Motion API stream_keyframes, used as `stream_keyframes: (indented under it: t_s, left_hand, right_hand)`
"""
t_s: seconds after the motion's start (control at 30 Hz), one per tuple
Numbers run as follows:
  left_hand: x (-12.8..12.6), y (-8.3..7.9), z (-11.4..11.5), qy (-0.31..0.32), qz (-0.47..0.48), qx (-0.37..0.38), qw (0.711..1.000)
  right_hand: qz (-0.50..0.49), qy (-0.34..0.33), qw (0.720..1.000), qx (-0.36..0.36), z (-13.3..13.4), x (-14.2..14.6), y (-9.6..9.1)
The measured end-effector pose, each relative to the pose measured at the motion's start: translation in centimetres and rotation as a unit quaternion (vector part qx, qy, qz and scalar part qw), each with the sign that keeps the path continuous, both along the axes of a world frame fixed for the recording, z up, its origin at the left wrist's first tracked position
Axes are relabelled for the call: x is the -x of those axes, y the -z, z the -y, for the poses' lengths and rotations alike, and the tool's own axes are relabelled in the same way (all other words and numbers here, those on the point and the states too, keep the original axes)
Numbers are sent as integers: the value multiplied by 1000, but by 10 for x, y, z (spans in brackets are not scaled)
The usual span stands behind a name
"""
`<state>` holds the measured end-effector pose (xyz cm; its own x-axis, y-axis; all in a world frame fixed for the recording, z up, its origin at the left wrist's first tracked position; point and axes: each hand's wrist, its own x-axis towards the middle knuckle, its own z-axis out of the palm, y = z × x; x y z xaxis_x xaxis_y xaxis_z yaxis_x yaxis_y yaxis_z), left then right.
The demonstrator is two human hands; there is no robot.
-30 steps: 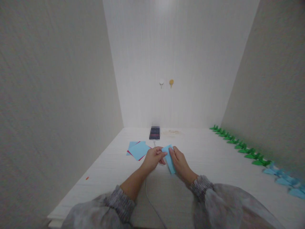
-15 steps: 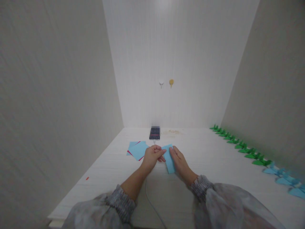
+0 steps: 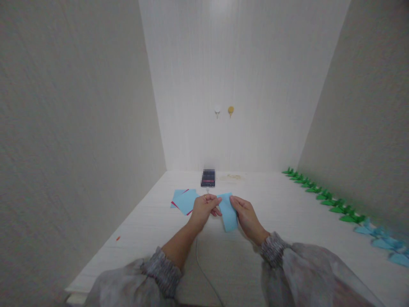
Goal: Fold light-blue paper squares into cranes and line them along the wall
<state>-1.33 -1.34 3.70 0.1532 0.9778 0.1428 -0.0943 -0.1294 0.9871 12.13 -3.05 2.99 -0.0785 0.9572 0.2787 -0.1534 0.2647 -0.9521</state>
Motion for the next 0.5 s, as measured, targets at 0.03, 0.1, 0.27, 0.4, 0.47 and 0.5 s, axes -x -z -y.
stream_keyframes:
  t_s: [0.03, 0.1, 0.27, 0.4, 0.47, 0.5]
  left_hand:
    - [0, 0, 0, 0, -1, -1, 1000]
    - [-1, 2, -1, 1, -3, -5, 1000]
    - [-5, 5, -3, 18, -9, -14, 1000]
    - [-7, 5, -3, 30, -31, -22, 999]
    - [-8, 5, -1, 44, -45, -34, 997]
    - [-8, 5, -1, 51, -51, -40, 997]
  right_hand:
    - [3, 6, 1000, -5, 0, 0, 0]
    - [6, 17, 1000, -11, 0, 0, 0]
    - [29, 59, 998, -17, -1, 0, 1]
    - [44, 93, 994, -32, -2, 0, 2]
    - [47, 101, 993, -34, -3, -1, 3]
    - [51, 105, 993, -33, -3, -2, 3]
